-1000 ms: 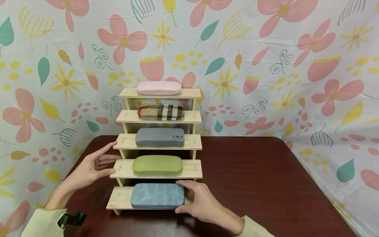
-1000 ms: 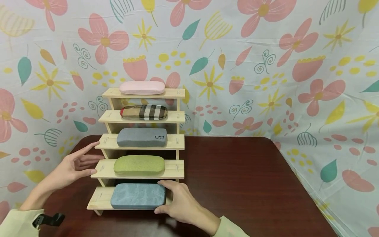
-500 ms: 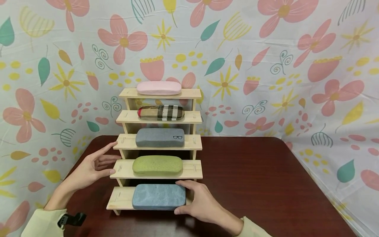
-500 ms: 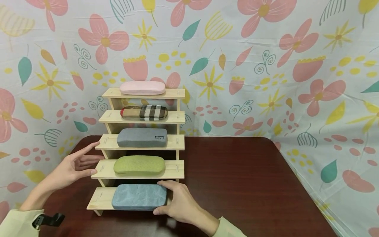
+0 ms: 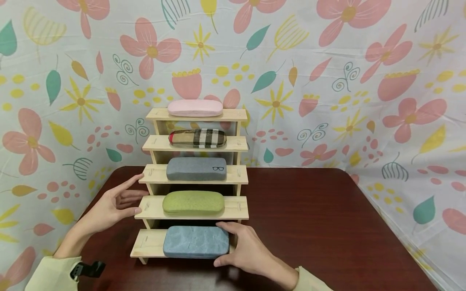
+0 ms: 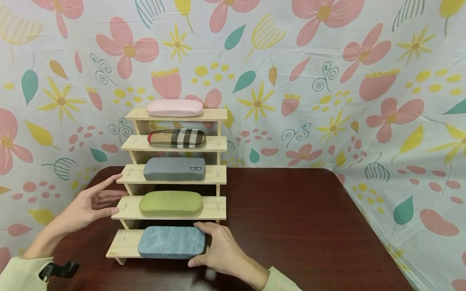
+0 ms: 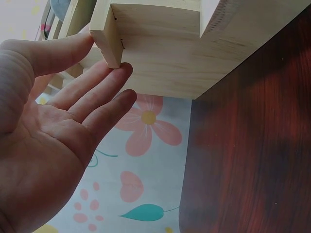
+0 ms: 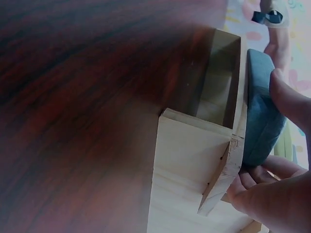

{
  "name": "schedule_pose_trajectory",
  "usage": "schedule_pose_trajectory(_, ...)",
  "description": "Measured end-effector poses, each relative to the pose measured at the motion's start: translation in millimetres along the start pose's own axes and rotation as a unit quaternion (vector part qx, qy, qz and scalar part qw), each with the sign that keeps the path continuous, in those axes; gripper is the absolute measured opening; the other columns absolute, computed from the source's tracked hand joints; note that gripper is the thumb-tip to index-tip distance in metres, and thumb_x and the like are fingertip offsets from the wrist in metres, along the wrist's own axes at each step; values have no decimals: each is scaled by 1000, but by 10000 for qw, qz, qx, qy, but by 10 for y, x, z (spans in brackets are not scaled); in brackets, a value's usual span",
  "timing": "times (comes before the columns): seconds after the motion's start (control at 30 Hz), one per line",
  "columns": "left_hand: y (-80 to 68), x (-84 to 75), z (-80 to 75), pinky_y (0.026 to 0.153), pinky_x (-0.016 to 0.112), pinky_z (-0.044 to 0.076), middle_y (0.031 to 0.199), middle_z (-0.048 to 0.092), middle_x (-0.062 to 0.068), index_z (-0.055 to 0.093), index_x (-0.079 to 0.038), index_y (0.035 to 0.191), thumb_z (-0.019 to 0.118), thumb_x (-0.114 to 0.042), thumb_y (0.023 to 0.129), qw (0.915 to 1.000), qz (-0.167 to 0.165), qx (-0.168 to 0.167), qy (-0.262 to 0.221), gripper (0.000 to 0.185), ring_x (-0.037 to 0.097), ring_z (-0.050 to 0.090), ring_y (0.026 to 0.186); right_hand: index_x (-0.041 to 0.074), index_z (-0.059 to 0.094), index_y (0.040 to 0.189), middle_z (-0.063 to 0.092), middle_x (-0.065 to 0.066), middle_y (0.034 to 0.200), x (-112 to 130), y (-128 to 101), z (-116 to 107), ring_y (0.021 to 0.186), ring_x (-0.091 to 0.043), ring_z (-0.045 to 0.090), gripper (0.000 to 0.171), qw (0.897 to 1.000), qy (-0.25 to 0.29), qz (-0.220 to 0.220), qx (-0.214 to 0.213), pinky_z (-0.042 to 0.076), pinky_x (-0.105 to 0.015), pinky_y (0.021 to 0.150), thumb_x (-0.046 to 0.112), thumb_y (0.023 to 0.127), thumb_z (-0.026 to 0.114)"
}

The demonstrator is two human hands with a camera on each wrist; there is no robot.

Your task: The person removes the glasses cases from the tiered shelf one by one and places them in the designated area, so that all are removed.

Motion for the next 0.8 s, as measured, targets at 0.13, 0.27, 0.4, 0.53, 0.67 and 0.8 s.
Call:
schedule_pose_trajectory(0.13, -6, -2, 2, 85, 30, 51, 125, 58, 22, 22, -19, 153, 73, -5, 83, 10000, -30, 9, -49, 88, 30, 56, 115, 22, 58, 131, 58, 8, 125, -8, -7, 9, 118, -15, 52, 81, 10000, -23, 10, -51, 44, -37, 95, 48, 60, 88)
schedule_pose_trajectory(0.27, -8, 1, 1, 84, 32, 52, 125, 58, 21, 22, -19, 153, 73, -5, 83, 10000, -30, 25, -69, 88, 30, 56, 115, 25, 60, 128, 59, 11, 120, -10, -30, -3, 113, -12, 54, 75, 9997, 195, 4, -117, 45, -37, 92, 48, 62, 87)
schedule_pose_trajectory(0.4, -4, -3, 2, 85, 30, 51, 126, 57, 21, 21, -19, 153, 73, -5, 83, 10000, -24, -3, -38, 89, 30, 56, 115, 28, 61, 124, 59, 14, 114, -9, -56, -36, 107, -9, 54, 69, 9986, 500, -46, -191, 45, -37, 90, 44, 63, 88)
schedule_pose_trajectory(0.53, -1, -12, 5, 85, 29, 51, 126, 57, 20, 21, -19, 153, 74, -5, 83, 10000, -53, -21, -13, 89, 30, 56, 115, 27, 62, 123, 59, 15, 114, -13, -84, -73, 108, -9, 54, 67, 9976, 620, -132, -289, 45, -37, 90, 41, 63, 88)
schedule_pose_trajectory(0.67, -2, -21, 7, 85, 28, 51, 126, 58, 18, 21, -19, 153, 74, -5, 83, 10000, -62, -29, 16, 89, 30, 56, 115, 29, 61, 122, 58, 14, 116, -27, -115, -110, 108, -9, 55, 65, 9960, 799, -165, -375, 45, -35, 91, 38, 63, 89)
schedule_pose_trajectory(0.8, 3, -22, 6, 86, 28, 50, 126, 58, 18, 21, -19, 153, 74, -4, 83, 10000, -44, -25, -4, 89, 30, 56, 115, 31, 60, 122, 58, 13, 117, -45, -145, -153, 101, -11, 56, 65, 9936, 1045, -155, -390, 47, -33, 85, 35, 64, 89)
Point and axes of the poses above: each hand's wrist, its own y-axis towards the middle knuckle, its own z-axis out of the palm, x = y × z, the point moved 1 cm from there along y, towards the middle knuckle
